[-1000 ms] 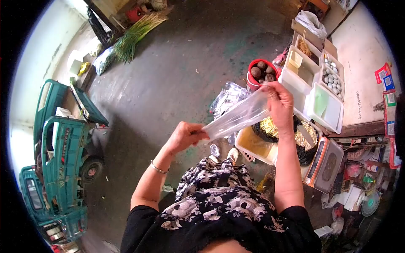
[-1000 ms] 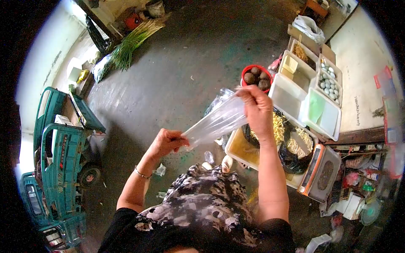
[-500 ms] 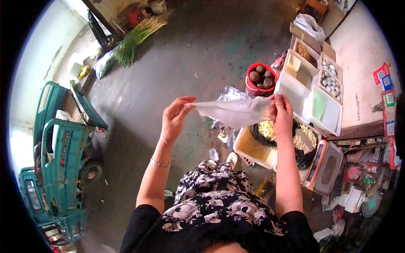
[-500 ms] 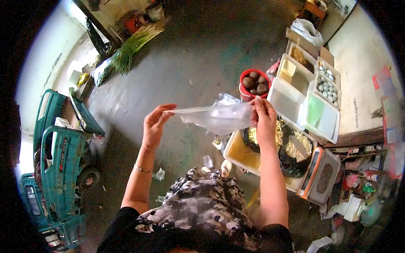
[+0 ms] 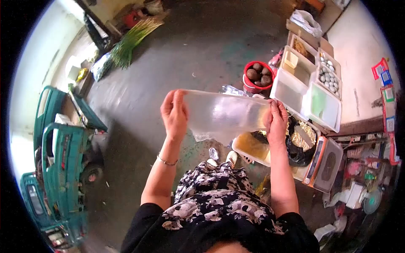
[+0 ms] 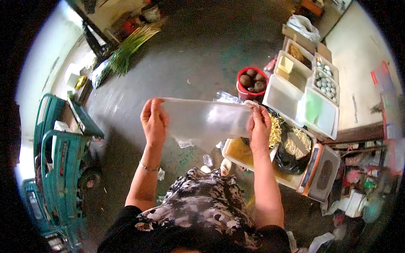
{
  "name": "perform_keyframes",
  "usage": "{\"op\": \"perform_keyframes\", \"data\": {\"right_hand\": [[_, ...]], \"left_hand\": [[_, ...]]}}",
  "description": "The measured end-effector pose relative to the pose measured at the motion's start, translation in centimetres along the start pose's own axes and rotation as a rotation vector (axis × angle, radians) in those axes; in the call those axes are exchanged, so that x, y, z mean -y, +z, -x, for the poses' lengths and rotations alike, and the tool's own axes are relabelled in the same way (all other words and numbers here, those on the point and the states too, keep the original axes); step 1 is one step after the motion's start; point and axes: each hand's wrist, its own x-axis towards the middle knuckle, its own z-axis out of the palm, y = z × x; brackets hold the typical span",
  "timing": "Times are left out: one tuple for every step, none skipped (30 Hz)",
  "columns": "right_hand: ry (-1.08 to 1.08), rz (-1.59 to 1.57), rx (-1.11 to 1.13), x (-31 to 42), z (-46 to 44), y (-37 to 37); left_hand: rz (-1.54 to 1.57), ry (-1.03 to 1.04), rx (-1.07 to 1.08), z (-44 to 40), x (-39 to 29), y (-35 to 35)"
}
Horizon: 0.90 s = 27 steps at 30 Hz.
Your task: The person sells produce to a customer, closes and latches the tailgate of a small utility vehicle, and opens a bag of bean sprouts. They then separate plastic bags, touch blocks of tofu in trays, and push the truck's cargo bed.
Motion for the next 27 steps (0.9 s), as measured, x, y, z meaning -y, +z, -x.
{"op": "perform_keyframes", "data": {"right_hand": [[-0.004, -0.032, 0.033, 0.1, 0.1, -0.5], [0.01, 0.012, -0.057, -0.4, 0.2, -0.4], [0.013, 0.12, -0.026, -0.6, 0.8, -0.4], [0.027, 0.157, 0.041, -0.8, 1.1, -1.0], [0.045, 0.195, 0.112, -0.8, 1.5, -1.5], [0.088, 0.167, 0.053, -0.4, 1.8, -2.4], [0.071, 0.16, 0.034, -0.8, 1.5, -2.8], [-0.006, 0.278, 0.07, -2.0, 1.6, -3.2], [-0.075, 0.398, 0.109, -2.9, 2.1, -3.4], [0.103, 0.47, 0.153, -2.9, 3.1, -3.5], [0.15, 0.439, 0.108, -2.3, 3.3, -3.7], [0.088, 0.3, 0.038, -2.7, 2.6, -4.4], [0.031, 0.156, -0.042, -2.8, 2.2, -5.0], [0.032, 0.289, -0.119, -3.1, 2.2, -5.5], [0.082, 0.259, -0.035, -4.9, 2.0, -6.9], [0.096, 0.269, -0.029, -4.8, 2.4, -7.3], [0.099, 0.278, -0.015, -4.5, 2.2, -7.7], [0.015, 0.288, -0.067, -4.0, 1.5, -8.4], [-0.057, 0.298, -0.113, -3.6, 1.1, -9.3], [-0.07, 0.451, -0.082, -3.8, 0.7, -10.6], [-0.08, 0.602, -0.045, -3.5, 0.2, -11.4], [-0.113, 0.568, -0.08, -3.4, 0.2, -11.9], [-0.141, 0.531, -0.113, -3.4, 0.3, -12.5], [-0.059, 0.348, -0.128, -2.6, 0.2, -12.8], [0.032, 0.168, -0.143, -1.7, 0.2, -13.3], [0.003, 0.28, -0.142, -1.2, 0.1, -14.3], [-0.086, 0.343, -0.155, -1.0, -0.2, -15.0]], "left_hand": [[0.044, -0.016, -0.008, 0.1, 0.1, -0.1], [0.065, -0.043, 0.05, 0.1, 0.5, -0.2], [0.084, -0.073, 0.113, 0.1, 1.1, -0.3], [-0.123, -0.159, 0.234, 0.3, 1.7, -0.6], [-0.119, -0.163, 0.268, 0.3, 2.0, -1.0], [-0.077, -0.133, 0.205, -0.1, 1.8, -1.0], [-0.036, -0.103, 0.139, -0.8, 1.7, -0.9], [0.001, -0.043, 0.207, -1.4, 1.7, -0.8], [-0.004, -0.054, 0.218, -1.6, 3.0, -1.1], [-0.147, -0.047, 0.347, -2.1, 5.4, -1.5], [-0.283, -0.024, 0.477, -3.0, 6.7, -1.0], [-0.216, -0.161, 0.333, -3.2, 5.4, -0.1], [-0.226, -0.112, 0.327, -4.2, 5.8, -0.1], [-0.35, -0.096, 0.401, -4.5, 6.2, 0.3], [-0.467, -0.075, 0.482, -4.5, 6.4, 1.3], [-0.492, -0.118, 0.499, -4.3, 6.1, 2.2], [-0.516, -0.147, 0.51, -4.8, 5.8, 3.4], [-0.468, -0.146, 0.49, -5.9, 6.5, 3.9], [-0.427, -0.156, 0.461, -6.5, 6.5, 5.1], [-0.495, -0.176, 0.508, -6.8, 6.6, 5.9], [-0.498, -0.17, 0.523, -7.0, 7.3, 7.0], [-0.471, -0.134, 0.538, -7.5, 8.1, 8.1], [-0.448, -0.101, 0.552, -8.1, 8.8, 9.0], [-0.465, -0.11, 0.561, -8.1, 8.8, 10.3], [-0.41, -0.171, 0.537, -7.5, 8.6, 12.0], [-0.354, -0.232, 0.504, -7.0, 8.7, 13.5], [-0.368, -0.247, 0.493, -6.8, 9.4, 14.4]]}}
